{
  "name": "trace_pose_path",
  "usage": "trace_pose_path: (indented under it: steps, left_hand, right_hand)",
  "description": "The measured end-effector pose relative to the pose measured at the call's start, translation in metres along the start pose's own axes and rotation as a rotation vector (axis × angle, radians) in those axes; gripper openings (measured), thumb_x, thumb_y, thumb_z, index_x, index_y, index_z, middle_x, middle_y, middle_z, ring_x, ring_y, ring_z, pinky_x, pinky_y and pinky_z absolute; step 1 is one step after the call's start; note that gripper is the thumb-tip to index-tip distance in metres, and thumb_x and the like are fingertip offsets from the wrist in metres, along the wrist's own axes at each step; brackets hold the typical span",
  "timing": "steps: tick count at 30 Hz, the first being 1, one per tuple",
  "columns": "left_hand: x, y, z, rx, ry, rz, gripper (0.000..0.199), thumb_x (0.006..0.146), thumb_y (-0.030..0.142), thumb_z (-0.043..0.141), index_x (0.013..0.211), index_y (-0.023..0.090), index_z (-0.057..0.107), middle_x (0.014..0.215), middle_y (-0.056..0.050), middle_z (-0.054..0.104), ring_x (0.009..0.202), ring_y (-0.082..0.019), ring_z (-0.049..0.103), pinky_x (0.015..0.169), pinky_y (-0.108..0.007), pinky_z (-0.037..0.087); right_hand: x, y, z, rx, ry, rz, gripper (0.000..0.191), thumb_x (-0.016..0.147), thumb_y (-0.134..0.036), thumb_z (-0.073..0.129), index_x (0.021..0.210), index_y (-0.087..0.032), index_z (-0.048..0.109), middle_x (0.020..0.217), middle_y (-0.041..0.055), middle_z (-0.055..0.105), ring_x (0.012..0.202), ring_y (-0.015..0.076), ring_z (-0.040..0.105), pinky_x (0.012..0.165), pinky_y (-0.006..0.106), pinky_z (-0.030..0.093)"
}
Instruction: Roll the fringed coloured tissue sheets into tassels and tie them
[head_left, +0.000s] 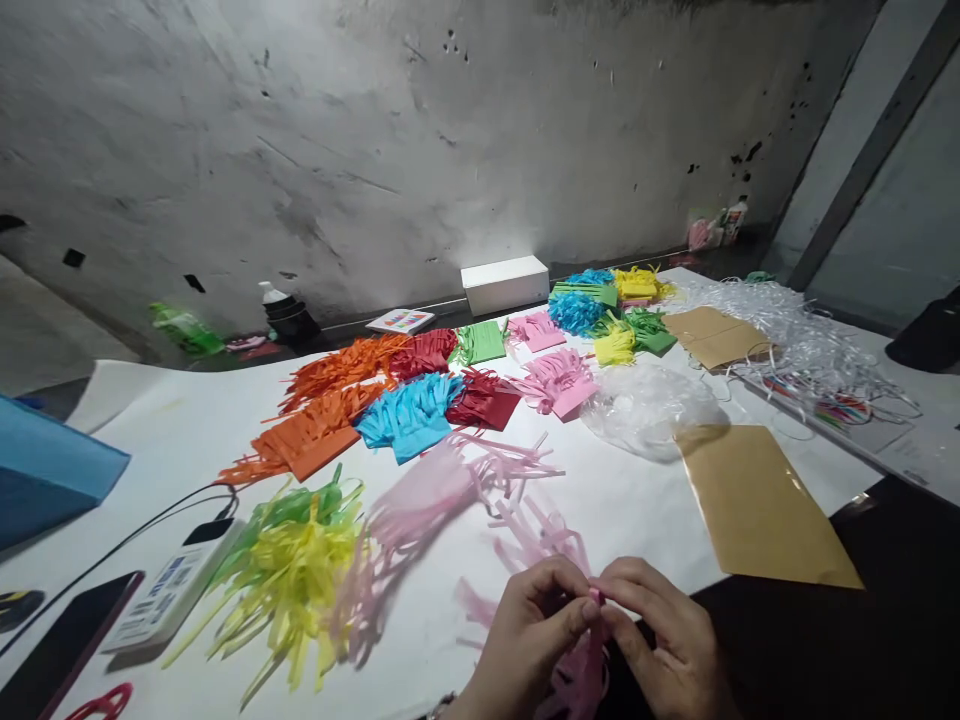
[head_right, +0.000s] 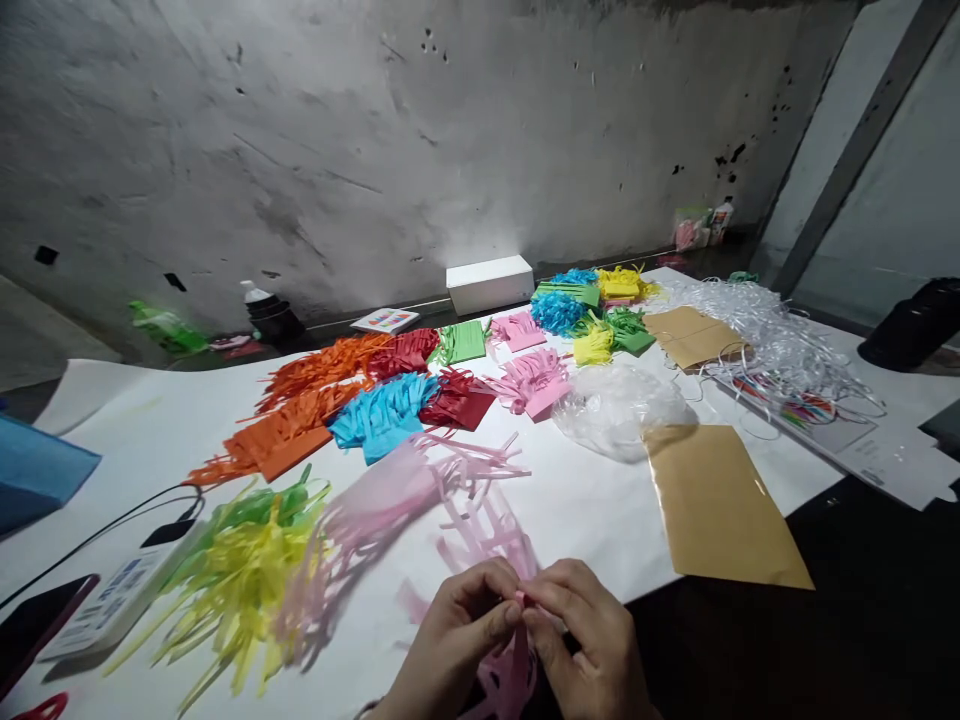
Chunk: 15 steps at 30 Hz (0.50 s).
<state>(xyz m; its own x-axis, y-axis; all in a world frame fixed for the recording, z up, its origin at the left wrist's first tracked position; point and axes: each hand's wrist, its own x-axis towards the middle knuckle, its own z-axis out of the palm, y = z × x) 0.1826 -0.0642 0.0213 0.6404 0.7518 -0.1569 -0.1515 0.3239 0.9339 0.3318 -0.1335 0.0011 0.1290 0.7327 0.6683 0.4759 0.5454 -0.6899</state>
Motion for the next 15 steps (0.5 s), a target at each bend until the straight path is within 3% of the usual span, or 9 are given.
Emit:
trace_pose_path:
  steps: [2, 5, 8, 10, 13, 15]
  left_hand:
    - [0.001, -0.006, 0.004, 0.037, 0.038, 0.032, 0.036, 0.074, 0.047, 0.082, 0.071, 0.015, 0.067, 0.062, -0.001, 0.064, 0.055, -0.010, 0.051, 0.054, -0.020, 0.038]
    - [0.006, -0.011, 0.004, 0.133, 0.036, 0.040, 0.036, 0.078, 0.050, 0.078, 0.076, 0.015, 0.069, 0.063, -0.002, 0.065, 0.056, -0.012, 0.055, 0.055, -0.022, 0.043]
    - [0.014, -0.008, 0.001, 0.398, -0.006, 0.231, 0.026, 0.085, 0.042, 0.072, 0.082, 0.017, 0.071, 0.070, -0.005, 0.068, 0.064, -0.015, 0.060, 0.062, -0.024, 0.047]
    - [0.021, -0.006, 0.000, 0.610, -0.059, 0.400, 0.020, 0.091, 0.034, 0.065, 0.080, 0.018, 0.070, 0.072, -0.006, 0.069, 0.068, -0.016, 0.060, 0.064, -0.024, 0.046]
    - [0.031, -0.008, 0.003, 0.758, -0.096, 0.525, 0.023, 0.096, 0.029, 0.055, 0.077, 0.018, 0.063, 0.070, -0.005, 0.066, 0.065, -0.014, 0.058, 0.061, -0.023, 0.044]
    - [0.039, -0.011, 0.006, 0.784, -0.095, 0.495, 0.024, 0.096, 0.030, 0.054, 0.075, 0.018, 0.060, 0.069, -0.003, 0.064, 0.062, -0.013, 0.056, 0.058, -0.022, 0.042]
  right_hand:
    - [-0.010, 0.005, 0.004, 0.034, 0.023, 0.053, 0.023, 0.095, -0.018, 0.061, 0.118, -0.023, 0.065, 0.093, 0.0055, 0.067, 0.085, 0.0180, 0.068, 0.070, 0.026, 0.060]
    - [-0.023, 0.014, 0.003, 0.020, 0.039, 0.078, 0.034, 0.094, -0.013, 0.062, 0.124, -0.028, 0.063, 0.093, 0.0027, 0.068, 0.082, 0.0153, 0.070, 0.069, 0.022, 0.059]
    - [-0.028, 0.020, 0.001, -0.075, 0.051, 0.046, 0.048, 0.093, -0.007, 0.059, 0.136, -0.030, 0.057, 0.090, 0.0011, 0.070, 0.078, 0.0138, 0.070, 0.070, 0.020, 0.058]
    - [-0.028, 0.023, 0.002, -0.121, 0.103, 0.066, 0.048, 0.094, -0.011, 0.058, 0.138, -0.029, 0.054, 0.088, 0.0010, 0.071, 0.077, 0.0137, 0.069, 0.070, 0.020, 0.057]
    - [-0.027, 0.030, 0.006, -0.016, 0.124, 0.265, 0.019, 0.100, -0.030, 0.052, 0.105, -0.026, 0.069, 0.080, 0.0009, 0.068, 0.071, 0.0130, 0.065, 0.064, 0.019, 0.052]
    - [-0.030, 0.039, 0.008, 0.122, 0.072, 0.498, 0.039, 0.100, -0.049, 0.047, 0.079, -0.022, 0.065, 0.069, 0.0000, 0.063, 0.061, 0.0118, 0.059, 0.056, 0.019, 0.047]
